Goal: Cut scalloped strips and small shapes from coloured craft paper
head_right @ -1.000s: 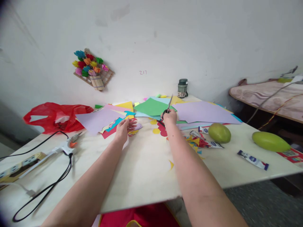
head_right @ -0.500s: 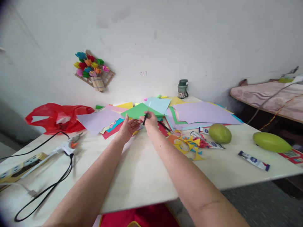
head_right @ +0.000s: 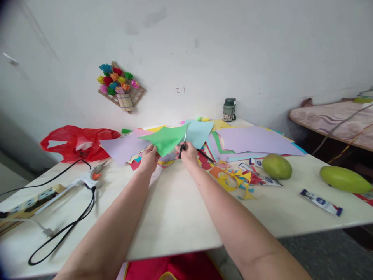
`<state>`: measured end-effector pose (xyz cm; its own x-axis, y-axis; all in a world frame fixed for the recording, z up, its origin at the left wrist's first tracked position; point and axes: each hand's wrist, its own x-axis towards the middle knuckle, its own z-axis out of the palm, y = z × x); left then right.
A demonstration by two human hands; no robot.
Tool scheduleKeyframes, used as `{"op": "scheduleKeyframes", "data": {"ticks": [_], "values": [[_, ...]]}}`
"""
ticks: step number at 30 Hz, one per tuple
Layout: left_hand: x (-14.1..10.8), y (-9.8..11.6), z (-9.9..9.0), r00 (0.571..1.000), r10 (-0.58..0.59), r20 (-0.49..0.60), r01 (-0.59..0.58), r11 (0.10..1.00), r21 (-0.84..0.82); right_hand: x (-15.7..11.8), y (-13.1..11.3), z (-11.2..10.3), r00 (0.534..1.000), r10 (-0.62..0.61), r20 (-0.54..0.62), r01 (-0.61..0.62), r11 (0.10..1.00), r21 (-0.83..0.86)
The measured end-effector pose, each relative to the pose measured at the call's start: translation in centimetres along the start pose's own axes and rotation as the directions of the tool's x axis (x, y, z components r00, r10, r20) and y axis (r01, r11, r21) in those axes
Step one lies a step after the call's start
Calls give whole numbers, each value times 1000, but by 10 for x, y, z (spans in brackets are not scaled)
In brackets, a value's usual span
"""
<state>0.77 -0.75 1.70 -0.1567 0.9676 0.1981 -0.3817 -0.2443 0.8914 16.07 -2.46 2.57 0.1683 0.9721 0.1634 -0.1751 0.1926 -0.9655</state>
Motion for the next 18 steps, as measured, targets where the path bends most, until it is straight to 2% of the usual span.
{"op": "scheduleKeyframes", "data": {"ticks": [4,8,11,14,18], "values": [[6,1,-12,998,52,40,-52,999,5,13,1,-13,983,56,-176,-60,998,-17],[6,4,-17,992,57,110,-65,996,65,19,-7,-22,968,82,-239,-74,996,39],[5,6,-18,993,51,106,-65,990,128,21,-14,-28,957,110,-267,-101,994,50],[3,9,-17,991,52,121,-75,979,190,23,-18,-33,947,137,-290,-136,990,26],[0,13,-15,983,68,171,-113,957,267,25,-17,-31,950,111,-292,-125,992,-30]]}}
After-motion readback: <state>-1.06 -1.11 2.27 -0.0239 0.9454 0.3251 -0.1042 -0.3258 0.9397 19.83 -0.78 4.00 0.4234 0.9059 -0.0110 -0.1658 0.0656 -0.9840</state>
